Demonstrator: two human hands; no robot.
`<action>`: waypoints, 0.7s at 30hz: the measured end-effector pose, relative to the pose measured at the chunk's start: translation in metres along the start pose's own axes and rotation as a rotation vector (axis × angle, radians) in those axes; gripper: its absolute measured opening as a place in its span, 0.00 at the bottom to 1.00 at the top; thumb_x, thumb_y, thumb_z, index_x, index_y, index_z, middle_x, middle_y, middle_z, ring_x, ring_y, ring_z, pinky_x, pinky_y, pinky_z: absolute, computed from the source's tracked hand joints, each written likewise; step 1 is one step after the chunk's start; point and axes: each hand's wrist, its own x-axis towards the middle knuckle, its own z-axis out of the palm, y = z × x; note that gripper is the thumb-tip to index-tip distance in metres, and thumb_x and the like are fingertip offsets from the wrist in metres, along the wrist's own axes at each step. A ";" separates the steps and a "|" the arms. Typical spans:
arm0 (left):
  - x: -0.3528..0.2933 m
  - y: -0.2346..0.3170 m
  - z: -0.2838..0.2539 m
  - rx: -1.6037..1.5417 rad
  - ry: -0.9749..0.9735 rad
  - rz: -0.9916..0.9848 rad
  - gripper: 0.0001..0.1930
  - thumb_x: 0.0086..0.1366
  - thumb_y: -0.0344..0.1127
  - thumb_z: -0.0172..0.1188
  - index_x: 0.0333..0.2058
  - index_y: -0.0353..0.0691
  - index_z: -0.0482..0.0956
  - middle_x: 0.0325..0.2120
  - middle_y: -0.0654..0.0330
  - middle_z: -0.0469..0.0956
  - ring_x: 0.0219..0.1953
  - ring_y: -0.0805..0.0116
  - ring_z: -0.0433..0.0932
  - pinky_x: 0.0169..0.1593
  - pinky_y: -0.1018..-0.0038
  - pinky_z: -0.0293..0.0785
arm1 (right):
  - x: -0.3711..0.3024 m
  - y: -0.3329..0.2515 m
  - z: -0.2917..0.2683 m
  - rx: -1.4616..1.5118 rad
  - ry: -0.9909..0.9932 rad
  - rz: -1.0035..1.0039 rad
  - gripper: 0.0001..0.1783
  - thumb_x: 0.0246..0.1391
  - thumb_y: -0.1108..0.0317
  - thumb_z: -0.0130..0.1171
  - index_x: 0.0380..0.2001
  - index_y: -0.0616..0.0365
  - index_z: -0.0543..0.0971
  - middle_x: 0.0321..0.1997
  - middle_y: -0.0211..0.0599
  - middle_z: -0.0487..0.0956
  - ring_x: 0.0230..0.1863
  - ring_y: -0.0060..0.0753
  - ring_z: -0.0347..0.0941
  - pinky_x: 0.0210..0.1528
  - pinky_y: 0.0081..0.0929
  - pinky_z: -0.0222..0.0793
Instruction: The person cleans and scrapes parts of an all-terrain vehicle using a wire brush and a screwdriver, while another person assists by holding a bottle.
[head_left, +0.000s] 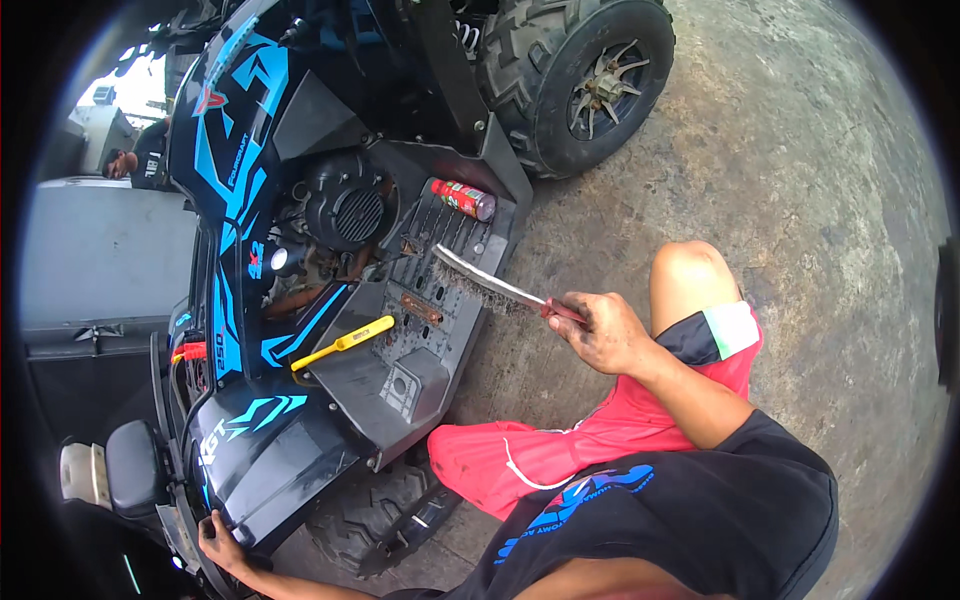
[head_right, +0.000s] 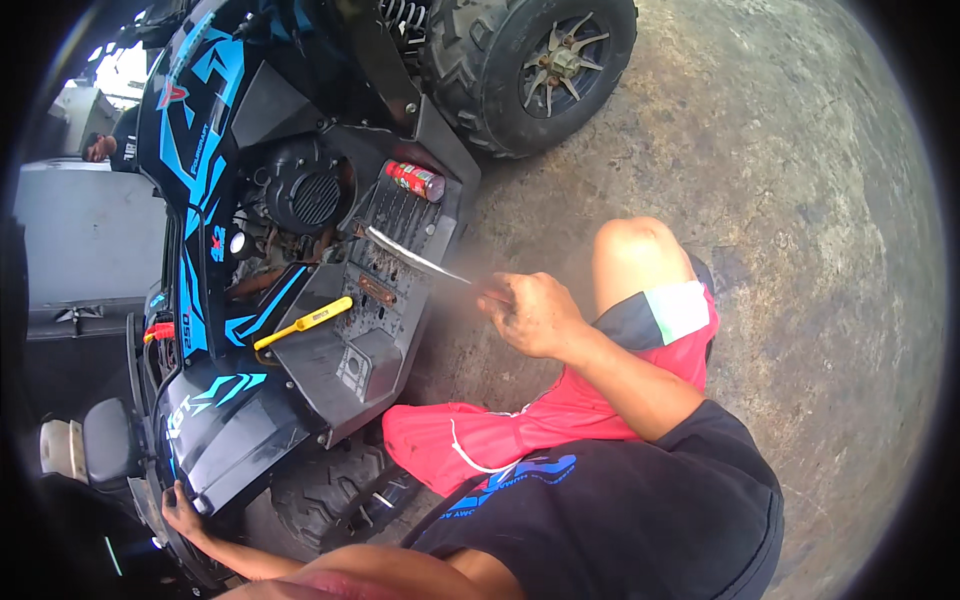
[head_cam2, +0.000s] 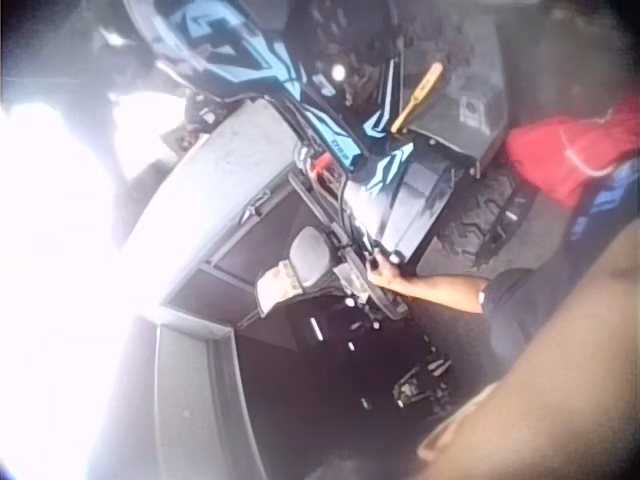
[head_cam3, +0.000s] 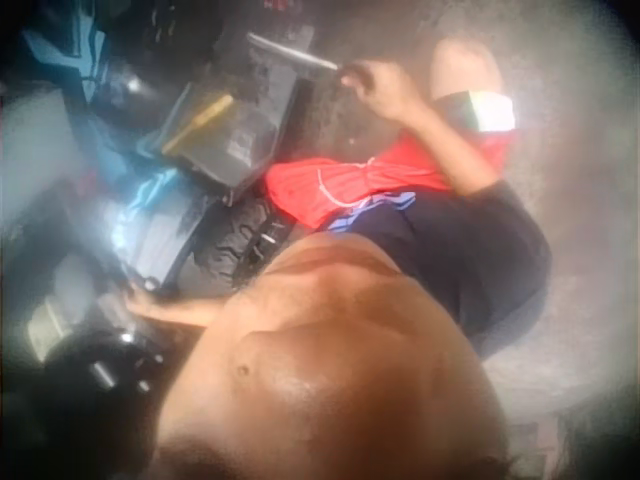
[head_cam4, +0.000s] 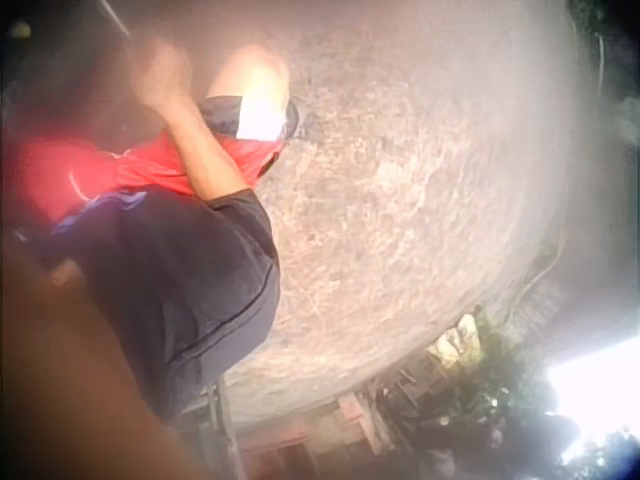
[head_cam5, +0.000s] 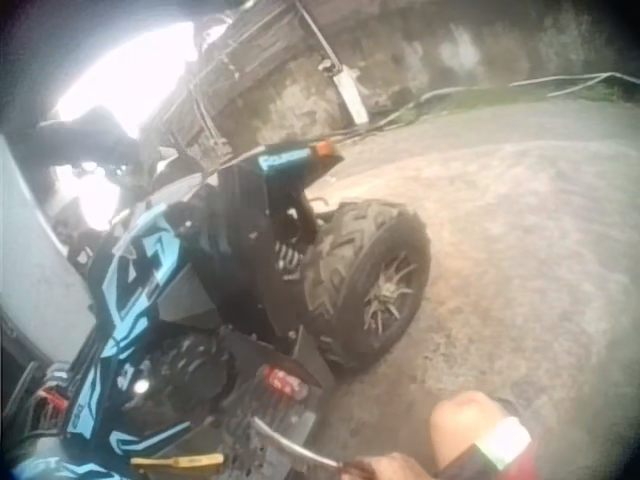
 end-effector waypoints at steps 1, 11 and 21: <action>0.002 0.009 -0.002 0.177 0.015 -0.054 0.23 0.64 0.49 0.59 0.31 0.28 0.78 0.24 0.57 0.77 0.29 0.67 0.73 0.39 0.72 0.71 | -0.004 0.003 -0.007 0.127 0.009 -0.072 0.14 0.54 0.64 0.58 0.42 0.57 0.80 0.39 0.47 0.81 0.42 0.50 0.79 0.44 0.38 0.74; -0.025 0.402 0.190 -0.306 0.369 0.686 0.24 0.66 0.28 0.55 0.59 0.29 0.63 0.35 0.51 0.80 0.38 0.65 0.80 0.45 0.73 0.74 | 0.000 0.059 -0.092 0.778 0.050 -0.115 0.13 0.61 0.68 0.55 0.44 0.67 0.74 0.29 0.33 0.75 0.29 0.22 0.72 0.32 0.21 0.69; -0.024 0.647 0.315 -0.567 0.345 0.845 0.46 0.67 0.53 0.52 0.65 0.31 0.31 0.64 0.38 0.51 0.66 0.45 0.52 0.66 0.55 0.49 | 0.041 0.089 -0.144 1.246 0.006 0.300 0.15 0.62 0.63 0.52 0.44 0.64 0.68 0.21 0.31 0.70 0.17 0.19 0.64 0.20 0.17 0.61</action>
